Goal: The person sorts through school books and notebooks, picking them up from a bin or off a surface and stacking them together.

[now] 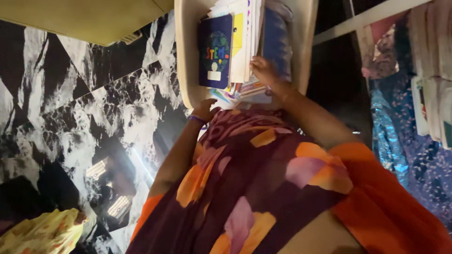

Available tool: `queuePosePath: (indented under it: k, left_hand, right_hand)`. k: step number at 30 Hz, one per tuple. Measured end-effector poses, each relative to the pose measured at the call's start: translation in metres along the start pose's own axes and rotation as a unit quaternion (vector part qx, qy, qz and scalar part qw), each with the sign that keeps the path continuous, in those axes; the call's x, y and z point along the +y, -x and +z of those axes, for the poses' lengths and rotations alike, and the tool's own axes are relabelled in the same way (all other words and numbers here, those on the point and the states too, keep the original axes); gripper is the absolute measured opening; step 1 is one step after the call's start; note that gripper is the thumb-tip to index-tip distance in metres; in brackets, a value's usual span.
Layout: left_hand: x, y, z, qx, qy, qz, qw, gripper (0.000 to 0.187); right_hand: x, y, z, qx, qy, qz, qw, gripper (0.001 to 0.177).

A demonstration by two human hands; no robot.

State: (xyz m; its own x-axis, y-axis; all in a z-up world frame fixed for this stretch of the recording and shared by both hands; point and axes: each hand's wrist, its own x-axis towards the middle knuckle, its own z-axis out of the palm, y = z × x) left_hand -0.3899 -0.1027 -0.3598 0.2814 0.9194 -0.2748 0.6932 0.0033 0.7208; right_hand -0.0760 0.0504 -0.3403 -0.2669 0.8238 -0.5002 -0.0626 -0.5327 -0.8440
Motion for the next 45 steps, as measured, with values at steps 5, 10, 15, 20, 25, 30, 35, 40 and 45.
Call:
queuePosePath:
  k: [5, 10, 15, 20, 25, 30, 35, 40, 45]
  left_hand:
    - [-0.029, 0.043, -0.030, -0.013, 0.045, -0.130, 0.990, 0.047]
    - [-0.043, 0.064, -0.040, 0.037, 0.056, -0.100, 0.993, 0.040]
    - [-0.045, 0.078, -0.050, 0.025, 0.092, -0.157, 0.983, 0.035]
    - [-0.054, 0.082, -0.055, 0.022, 0.090, -0.148, 0.985, 0.032]
    - [-0.060, 0.080, -0.056, 0.038, 0.108, -0.130, 0.985, 0.029]
    - [-0.059, 0.065, -0.064, 0.066, 0.098, -0.135, 0.984, 0.025]
    - [-0.062, 0.024, -0.061, 0.085, 0.128, -0.127, 0.980, 0.024]
    - [-0.056, -0.031, -0.046, 0.119, 0.063, -0.085, 0.987, 0.034]
    - [-0.008, -0.101, -0.039, -0.025, 0.435, -0.295, 0.850, 0.064]
  right_hand:
    - [0.023, -0.062, 0.055, 0.051, -0.110, 0.139, 0.983, 0.026]
    - [0.035, -0.096, 0.087, 0.090, 0.164, 0.214, 0.959, 0.042]
    - [0.053, -0.121, 0.110, 0.182, 0.448, 0.274, 0.831, 0.072]
    - [0.079, -0.124, 0.125, 0.208, 0.346, 0.261, 0.877, 0.051]
    - [0.091, -0.116, 0.121, 0.169, 0.441, 0.085, 0.878, 0.038]
    - [0.081, -0.097, 0.107, 0.130, 0.417, 0.063, 0.897, 0.029]
    - [0.034, -0.047, 0.087, 0.139, 0.386, -0.155, 0.899, 0.030]
    - [-0.073, 0.028, 0.082, 0.084, 0.355, -0.189, 0.912, 0.032]
    - [-0.178, 0.122, 0.102, 0.057, 0.353, -0.243, 0.902, 0.029]
